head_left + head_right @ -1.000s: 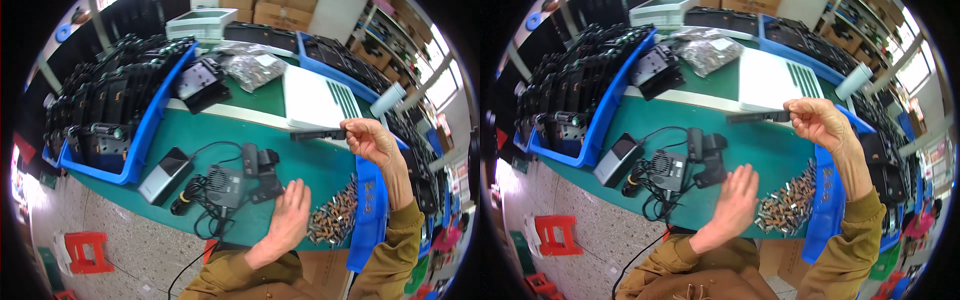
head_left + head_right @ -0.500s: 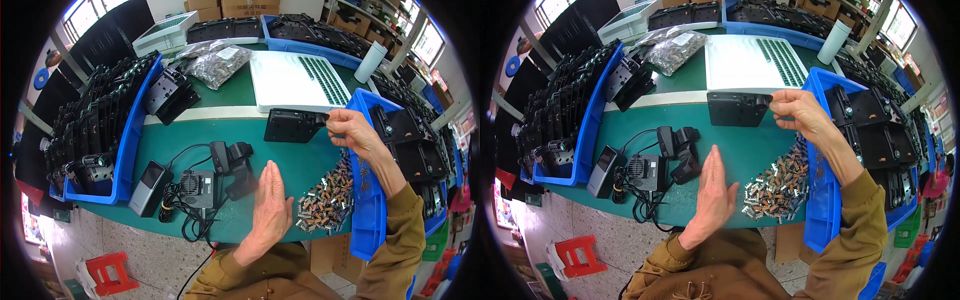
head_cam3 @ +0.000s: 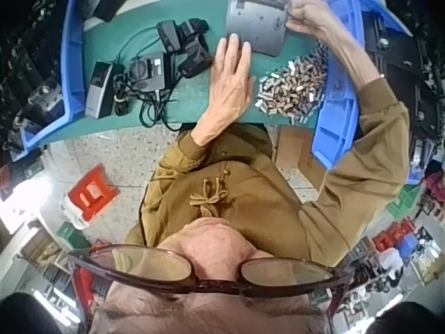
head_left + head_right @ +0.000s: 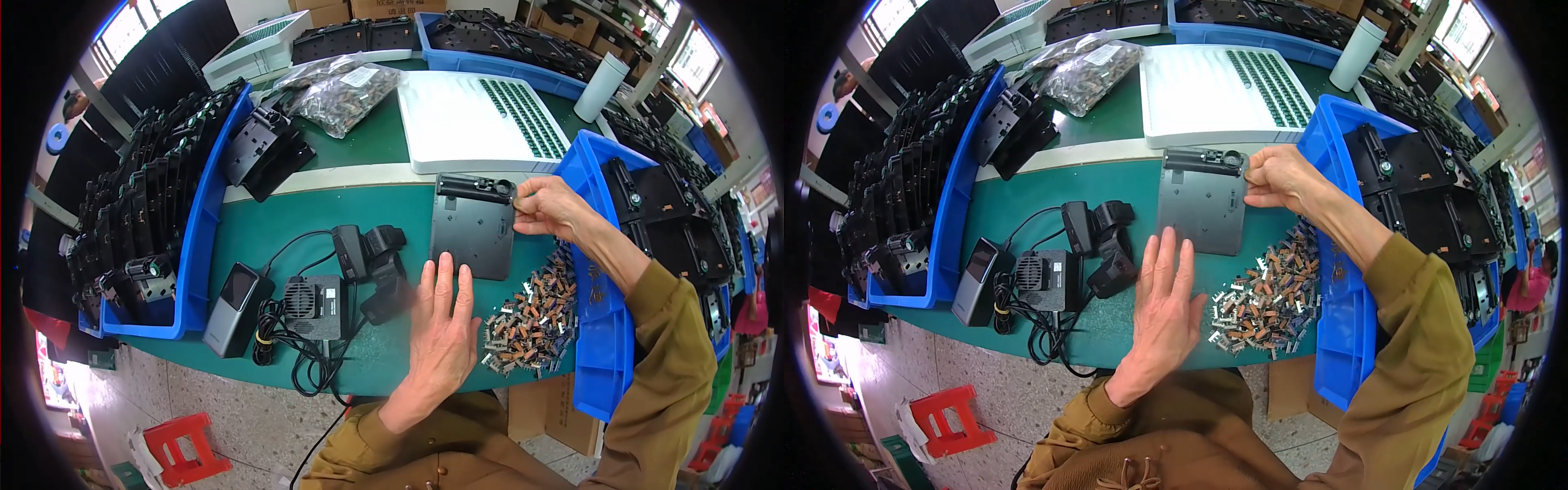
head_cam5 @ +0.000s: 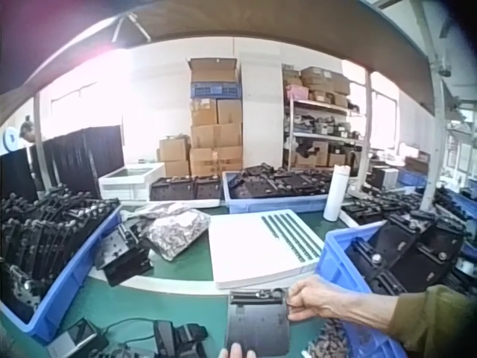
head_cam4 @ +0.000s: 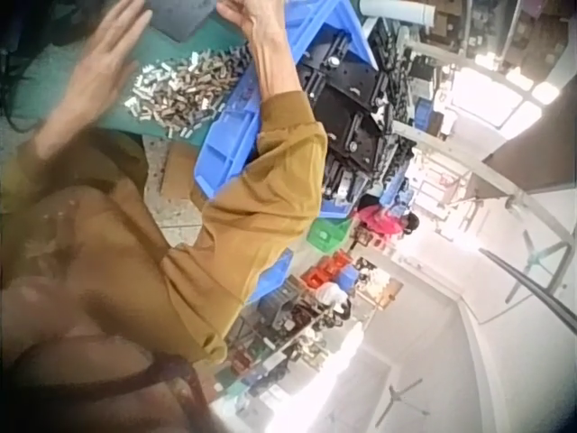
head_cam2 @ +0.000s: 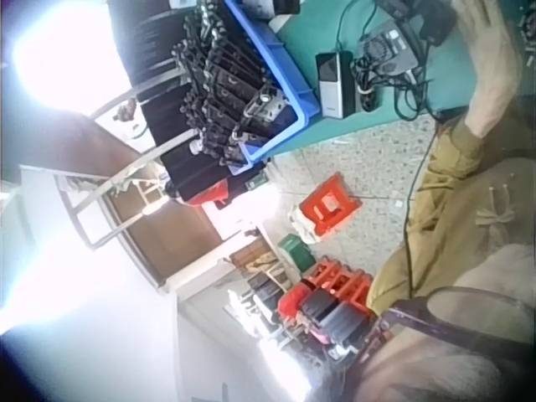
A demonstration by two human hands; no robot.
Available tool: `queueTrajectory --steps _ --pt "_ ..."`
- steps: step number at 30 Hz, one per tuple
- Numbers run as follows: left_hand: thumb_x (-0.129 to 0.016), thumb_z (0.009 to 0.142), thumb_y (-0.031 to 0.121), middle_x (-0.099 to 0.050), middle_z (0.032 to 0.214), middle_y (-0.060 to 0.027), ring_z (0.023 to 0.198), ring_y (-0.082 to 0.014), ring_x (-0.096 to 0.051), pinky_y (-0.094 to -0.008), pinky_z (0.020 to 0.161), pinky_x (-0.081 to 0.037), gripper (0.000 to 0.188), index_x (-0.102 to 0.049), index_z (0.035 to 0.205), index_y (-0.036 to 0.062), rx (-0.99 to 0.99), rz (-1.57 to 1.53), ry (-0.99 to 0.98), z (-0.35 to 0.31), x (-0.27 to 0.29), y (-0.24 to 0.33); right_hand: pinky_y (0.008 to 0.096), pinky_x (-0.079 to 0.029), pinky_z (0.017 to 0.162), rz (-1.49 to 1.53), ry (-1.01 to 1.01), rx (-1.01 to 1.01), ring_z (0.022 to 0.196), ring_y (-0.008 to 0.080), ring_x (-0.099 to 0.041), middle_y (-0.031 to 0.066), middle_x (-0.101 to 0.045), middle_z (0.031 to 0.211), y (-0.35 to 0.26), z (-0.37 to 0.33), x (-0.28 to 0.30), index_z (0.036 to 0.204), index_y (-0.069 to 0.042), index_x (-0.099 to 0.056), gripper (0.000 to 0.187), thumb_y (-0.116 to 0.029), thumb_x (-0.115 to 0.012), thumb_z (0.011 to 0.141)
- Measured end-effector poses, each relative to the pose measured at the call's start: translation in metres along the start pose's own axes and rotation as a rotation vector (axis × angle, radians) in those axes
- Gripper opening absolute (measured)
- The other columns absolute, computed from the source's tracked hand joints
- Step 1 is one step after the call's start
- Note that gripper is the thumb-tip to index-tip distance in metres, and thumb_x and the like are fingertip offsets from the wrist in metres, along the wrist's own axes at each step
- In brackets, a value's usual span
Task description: The person takes a black plastic base from a blue bin, places it on the table, and inserts a green circular component from a white tray and a metal clip into it. After completing the assembly, the person places the finished base back into the blue bin and repeats the process.
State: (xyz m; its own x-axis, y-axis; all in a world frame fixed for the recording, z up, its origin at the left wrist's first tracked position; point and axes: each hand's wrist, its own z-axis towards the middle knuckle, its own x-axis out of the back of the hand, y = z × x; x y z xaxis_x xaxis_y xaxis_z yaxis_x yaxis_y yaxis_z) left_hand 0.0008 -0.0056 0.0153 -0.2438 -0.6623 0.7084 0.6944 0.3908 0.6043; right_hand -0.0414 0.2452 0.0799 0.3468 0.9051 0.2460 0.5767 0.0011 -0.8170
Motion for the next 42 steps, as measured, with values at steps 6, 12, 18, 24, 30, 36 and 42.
queueTrajectory --steps 6,12,18,24,30,36,42 --pt "-0.069 0.081 0.014 -0.030 0.149 -0.0252 0.139 -0.0451 -0.026 -0.0584 0.108 -0.028 0.061 -0.046 0.136 -0.0023 -0.008 0.115 -0.104 0.002 -0.004 0.004 0.0298 -0.061 0.061 -0.214 0.045 0.068 0.068 0.0160 -0.065 0.0070 -0.062 0.077 0.000 0.030 0.000 0.080 -0.001 -0.061 0.007 0.003 -0.067 0.078" --pt "-0.066 0.084 0.017 -0.034 0.147 -0.0231 0.137 -0.0414 -0.030 -0.0586 0.108 -0.028 0.054 -0.049 0.133 -0.0001 0.000 0.197 -0.151 -0.002 -0.004 -0.003 0.0281 -0.057 0.054 -0.477 0.084 0.228 0.063 0.0158 -0.065 0.0082 -0.065 0.070 -0.013 0.036 -0.017 0.076 0.002 -0.066 0.006 0.000 -0.070 0.072" --pt "-0.064 0.085 0.016 -0.036 0.146 -0.0234 0.135 -0.0403 -0.034 -0.0598 0.106 -0.028 0.050 -0.051 0.130 -0.0007 -0.018 0.213 -0.170 0.000 0.003 0.003 0.0397 -0.053 0.069 -0.961 0.471 0.703 0.075 0.0299 -0.068 0.0165 -0.070 0.077 -0.060 0.086 0.023 0.080 -0.003 -0.071 0.014 -0.005 -0.061 0.070" --pt "-0.065 0.084 0.018 -0.038 0.145 -0.0235 0.136 -0.0382 -0.035 -0.0585 0.107 -0.027 0.050 -0.052 0.129 -0.0003 0.011 0.150 -0.191 0.000 -0.002 -0.001 0.0449 -0.052 0.077 -0.941 0.758 0.654 0.090 0.0352 -0.067 0.0149 -0.071 0.092 -0.054 0.160 0.039 0.088 -0.011 -0.074 0.017 -0.005 -0.062 0.076" --pt "-0.065 0.084 0.018 -0.040 0.145 -0.0231 0.135 -0.0372 -0.037 -0.0570 0.108 -0.025 0.049 -0.053 0.128 0.0008 0.023 0.174 -0.201 0.001 0.003 0.000 0.0437 -0.052 0.075 -0.963 0.729 0.681 0.089 0.0329 -0.067 0.0134 -0.071 0.092 -0.057 0.185 0.039 0.089 -0.012 -0.073 0.020 -0.004 -0.062 0.075" --pt "-0.063 0.084 0.017 -0.040 0.145 -0.0230 0.134 -0.0368 -0.038 -0.0562 0.108 -0.024 0.048 -0.053 0.128 0.0011 0.023 0.165 -0.205 0.004 0.003 0.001 0.0444 -0.050 0.072 -1.043 0.700 0.692 0.086 0.0328 -0.066 0.0139 -0.069 0.086 -0.065 0.192 0.045 0.083 -0.008 -0.068 0.013 -0.003 -0.062 0.073" --pt "-0.063 0.085 0.017 -0.040 0.145 -0.0234 0.135 -0.0359 -0.038 -0.0560 0.109 -0.022 0.047 -0.053 0.128 0.0009 0.012 0.173 -0.223 0.004 0.003 0.003 0.0397 -0.050 0.073 -0.855 0.602 0.739 0.083 0.0303 -0.066 0.0138 -0.068 0.082 -0.072 0.193 0.065 0.081 -0.005 -0.067 0.014 -0.002 -0.071 0.068"
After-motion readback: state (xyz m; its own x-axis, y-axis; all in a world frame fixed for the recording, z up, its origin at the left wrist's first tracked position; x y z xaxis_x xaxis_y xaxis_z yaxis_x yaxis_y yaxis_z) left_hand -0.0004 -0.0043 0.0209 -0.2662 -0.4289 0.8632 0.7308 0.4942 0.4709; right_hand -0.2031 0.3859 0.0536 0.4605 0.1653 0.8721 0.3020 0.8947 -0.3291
